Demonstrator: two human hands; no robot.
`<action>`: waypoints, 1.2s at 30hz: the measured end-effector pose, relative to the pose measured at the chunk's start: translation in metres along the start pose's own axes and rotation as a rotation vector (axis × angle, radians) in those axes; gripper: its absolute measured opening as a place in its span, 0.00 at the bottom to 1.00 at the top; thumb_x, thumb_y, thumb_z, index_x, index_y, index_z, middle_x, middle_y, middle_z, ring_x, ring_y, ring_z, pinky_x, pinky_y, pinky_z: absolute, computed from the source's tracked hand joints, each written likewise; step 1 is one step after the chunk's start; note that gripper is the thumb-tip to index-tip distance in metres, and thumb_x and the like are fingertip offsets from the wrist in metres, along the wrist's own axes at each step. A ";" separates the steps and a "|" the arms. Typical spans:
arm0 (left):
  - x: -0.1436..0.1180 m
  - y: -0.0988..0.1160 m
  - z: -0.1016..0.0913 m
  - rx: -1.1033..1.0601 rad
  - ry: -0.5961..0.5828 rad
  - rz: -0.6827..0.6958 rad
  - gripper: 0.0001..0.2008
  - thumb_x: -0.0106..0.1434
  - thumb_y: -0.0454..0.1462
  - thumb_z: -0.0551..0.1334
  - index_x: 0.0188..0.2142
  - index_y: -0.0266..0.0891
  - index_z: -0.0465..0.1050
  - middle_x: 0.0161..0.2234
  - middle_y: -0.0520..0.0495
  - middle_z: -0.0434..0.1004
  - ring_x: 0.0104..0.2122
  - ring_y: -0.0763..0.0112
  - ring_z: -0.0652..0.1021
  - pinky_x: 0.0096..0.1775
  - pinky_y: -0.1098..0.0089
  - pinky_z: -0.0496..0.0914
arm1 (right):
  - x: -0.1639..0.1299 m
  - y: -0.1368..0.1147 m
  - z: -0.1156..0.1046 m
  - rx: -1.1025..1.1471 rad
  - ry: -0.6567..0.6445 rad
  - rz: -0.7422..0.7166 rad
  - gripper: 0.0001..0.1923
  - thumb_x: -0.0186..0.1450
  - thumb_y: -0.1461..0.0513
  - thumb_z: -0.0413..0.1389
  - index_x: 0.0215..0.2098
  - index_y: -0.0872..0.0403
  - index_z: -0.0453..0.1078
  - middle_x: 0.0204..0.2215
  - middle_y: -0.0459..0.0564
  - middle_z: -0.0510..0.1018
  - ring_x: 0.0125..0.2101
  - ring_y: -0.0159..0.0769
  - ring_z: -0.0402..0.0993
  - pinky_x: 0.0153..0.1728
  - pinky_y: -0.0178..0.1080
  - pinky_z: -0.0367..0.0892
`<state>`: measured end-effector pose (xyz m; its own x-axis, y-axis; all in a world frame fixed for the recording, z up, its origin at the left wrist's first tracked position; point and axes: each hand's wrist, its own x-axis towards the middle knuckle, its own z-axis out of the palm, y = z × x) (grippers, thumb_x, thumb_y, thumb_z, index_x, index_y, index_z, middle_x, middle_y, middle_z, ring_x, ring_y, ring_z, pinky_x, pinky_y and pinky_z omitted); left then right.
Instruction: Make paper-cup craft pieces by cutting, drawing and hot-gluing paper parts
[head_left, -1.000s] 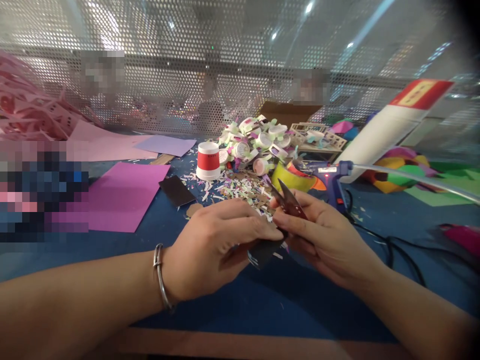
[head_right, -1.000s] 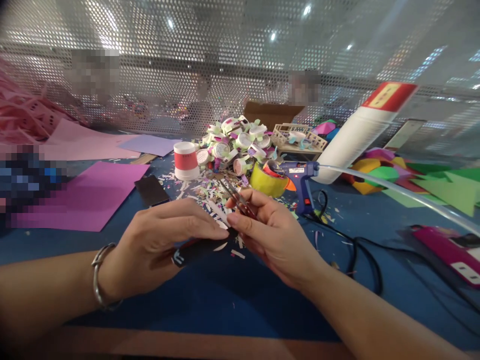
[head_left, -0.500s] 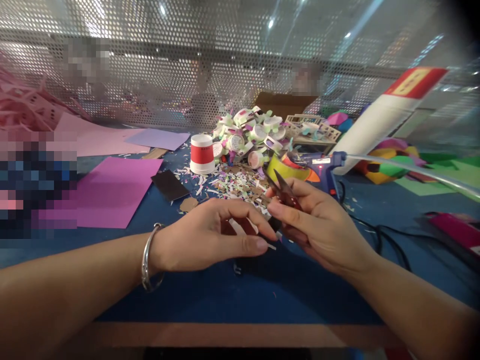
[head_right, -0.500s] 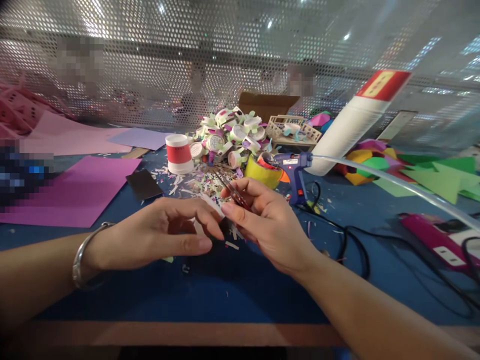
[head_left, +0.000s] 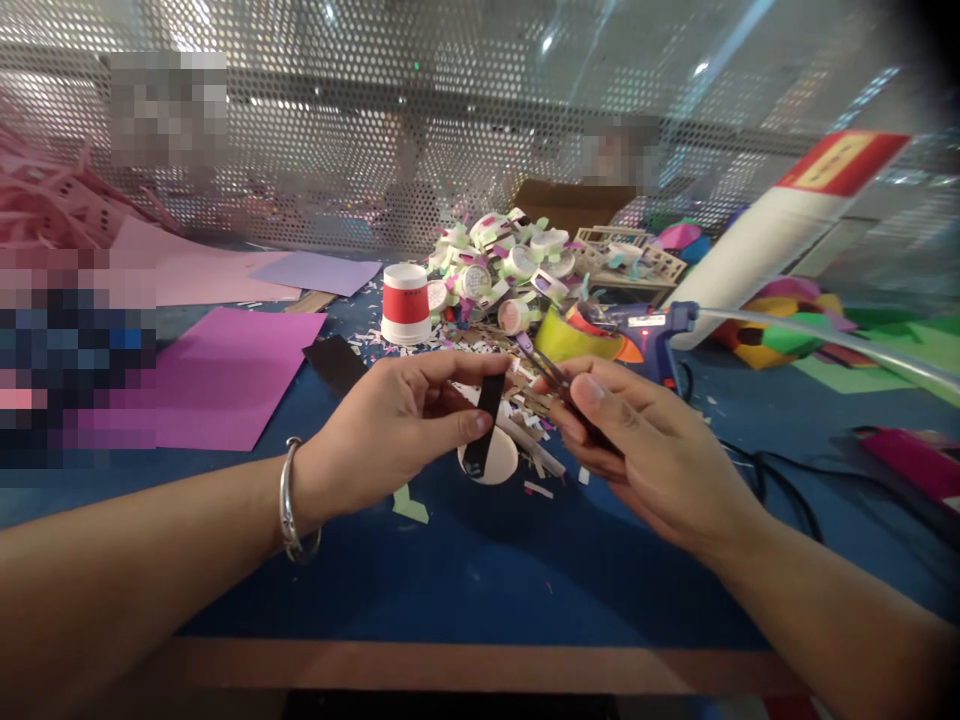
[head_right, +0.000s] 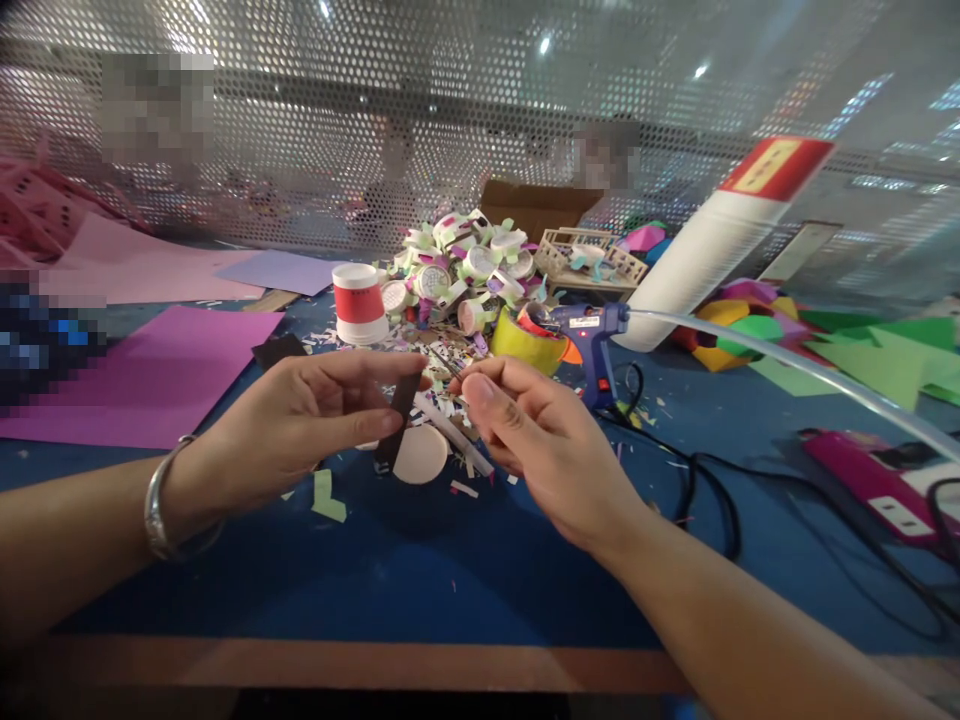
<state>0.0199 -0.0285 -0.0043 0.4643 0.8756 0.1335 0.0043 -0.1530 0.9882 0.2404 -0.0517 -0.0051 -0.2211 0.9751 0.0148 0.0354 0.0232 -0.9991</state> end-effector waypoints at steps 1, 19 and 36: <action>0.001 0.000 -0.001 0.025 0.025 0.008 0.24 0.61 0.30 0.65 0.58 0.39 0.74 0.29 0.50 0.78 0.28 0.73 0.76 0.30 0.72 0.69 | 0.000 0.000 -0.001 -0.029 0.002 0.007 0.15 0.70 0.49 0.56 0.40 0.52 0.69 0.23 0.40 0.61 0.18 0.23 0.48 0.17 0.33 0.41; -0.004 -0.007 0.000 0.209 -0.036 0.099 0.28 0.63 0.29 0.62 0.63 0.44 0.69 0.30 0.50 0.78 0.31 0.71 0.78 0.35 0.71 0.70 | -0.001 -0.002 0.000 -0.255 -0.134 0.021 0.16 0.68 0.49 0.59 0.37 0.54 0.72 0.21 0.41 0.63 0.19 0.25 0.53 0.17 0.32 0.46; -0.005 -0.003 0.003 0.223 -0.053 0.108 0.28 0.62 0.30 0.62 0.63 0.44 0.69 0.30 0.50 0.77 0.31 0.70 0.78 0.38 0.69 0.73 | -0.001 -0.005 -0.001 -0.369 -0.146 -0.040 0.17 0.67 0.49 0.59 0.33 0.54 0.72 0.24 0.43 0.69 0.20 0.26 0.57 0.20 0.33 0.50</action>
<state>0.0203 -0.0343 -0.0086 0.5185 0.8243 0.2274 0.1451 -0.3469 0.9266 0.2418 -0.0523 0.0002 -0.3650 0.9308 0.0214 0.3654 0.1643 -0.9162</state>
